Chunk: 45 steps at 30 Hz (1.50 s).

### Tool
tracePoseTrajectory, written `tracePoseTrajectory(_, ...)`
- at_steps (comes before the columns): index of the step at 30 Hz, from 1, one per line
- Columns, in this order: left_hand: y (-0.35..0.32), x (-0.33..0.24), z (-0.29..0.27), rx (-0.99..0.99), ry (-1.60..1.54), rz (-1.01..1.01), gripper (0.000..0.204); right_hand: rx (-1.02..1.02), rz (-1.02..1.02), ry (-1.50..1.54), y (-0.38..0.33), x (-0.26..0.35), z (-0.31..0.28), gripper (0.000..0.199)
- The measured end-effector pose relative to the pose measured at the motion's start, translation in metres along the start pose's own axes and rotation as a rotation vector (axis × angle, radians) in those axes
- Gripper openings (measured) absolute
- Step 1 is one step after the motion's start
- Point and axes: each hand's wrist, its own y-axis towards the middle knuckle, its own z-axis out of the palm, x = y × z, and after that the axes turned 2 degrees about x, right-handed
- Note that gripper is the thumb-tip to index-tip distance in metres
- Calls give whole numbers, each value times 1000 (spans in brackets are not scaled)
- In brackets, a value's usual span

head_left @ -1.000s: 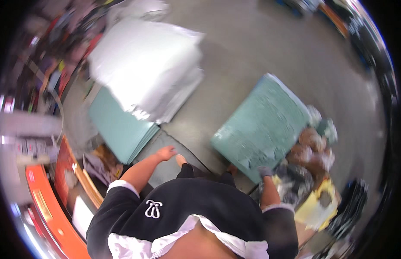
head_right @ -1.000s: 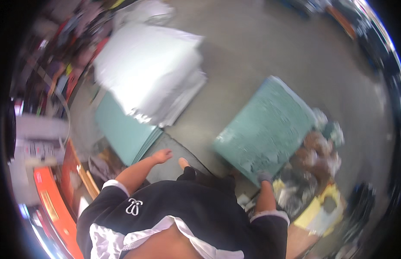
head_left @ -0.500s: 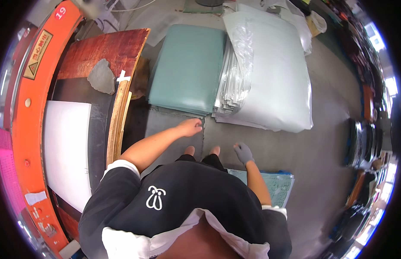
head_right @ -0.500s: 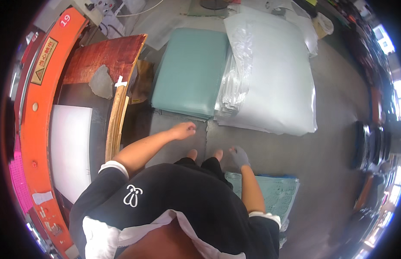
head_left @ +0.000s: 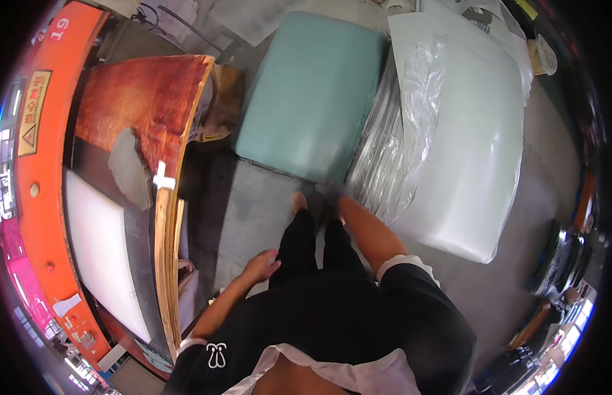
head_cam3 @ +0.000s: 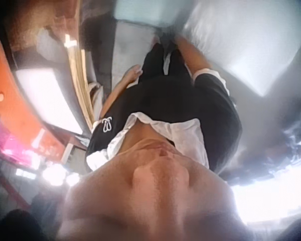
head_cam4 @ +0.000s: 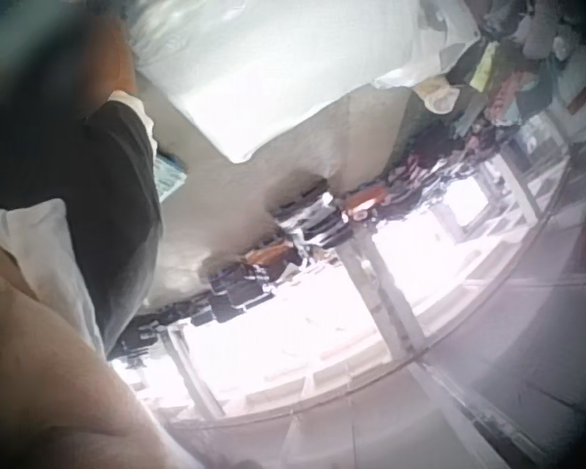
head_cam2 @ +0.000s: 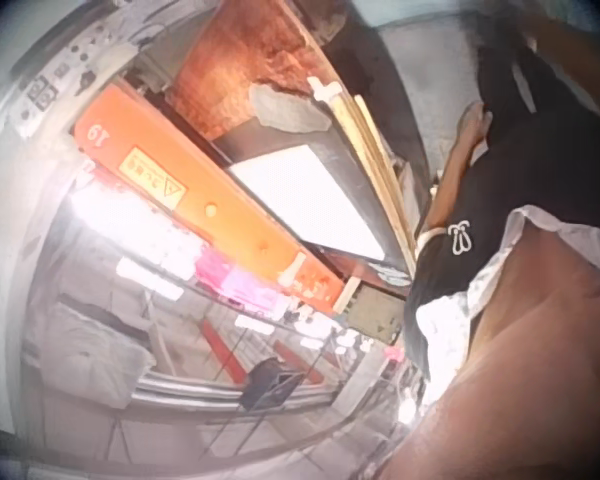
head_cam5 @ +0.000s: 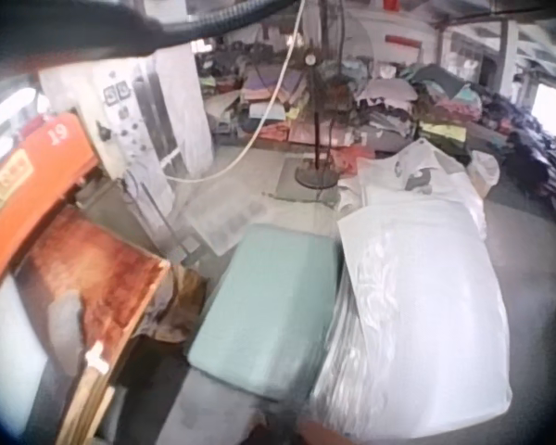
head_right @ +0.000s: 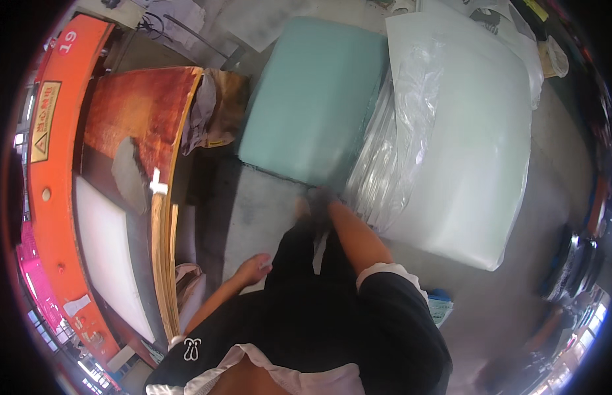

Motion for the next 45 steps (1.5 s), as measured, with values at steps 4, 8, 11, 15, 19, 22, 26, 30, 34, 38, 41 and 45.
tracePoseTrajectory(4, 41, 26, 18, 84, -357, -65, 47, 16, 27, -216, 67, -50, 41, 29)
tracePoseTrajectory(8, 106, 55, 55, 76, -67, -97, 56, 92, 525, 136, 107, -85, 82, 33)
tracePoseTrajectory(11, 121, 69, 85, 202, 104, -175, 75, 33, 781, 370, 133, -106, 111, 36)
tracePoseTrajectory(15, 119, 91, 96, 196, 142, -170, 86, -76, 1009, 662, 150, -143, 148, 40)
tracePoseTrajectory(19, 125, 105, 87, 147, 68, -107, 89, -205, 1168, 962, 133, -177, 183, 44)
tracePoseTrajectory(22, 130, 108, 82, 160, 97, -103, 89, -309, 1203, 1056, 124, -185, 193, 47)
tracePoseTrajectory(26, 129, 108, 79, 104, 119, -58, 87, -263, 1032, 1044, 142, -157, 138, 46)
tracePoseTrajectory(30, 125, 105, 82, 116, 85, -72, 86, -295, 596, 1108, 174, -88, 7, 38)
tracePoseTrajectory(34, 134, 96, 76, 225, 124, -124, 82, -523, -94, 334, 168, -18, -126, 31)
tracePoseTrajectory(38, 175, 81, 25, 178, -917, -441, 71, -366, 113, 877, 152, 42, -195, 23)
tracePoseTrajectory(41, 218, 62, -51, 99, -1588, -210, 74, -302, 86, 987, 156, 62, -211, 21)
tracePoseTrajectory(45, 316, 14, -137, 112, -1879, -109, 67, -275, -17, 1278, 163, 67, -207, 21)
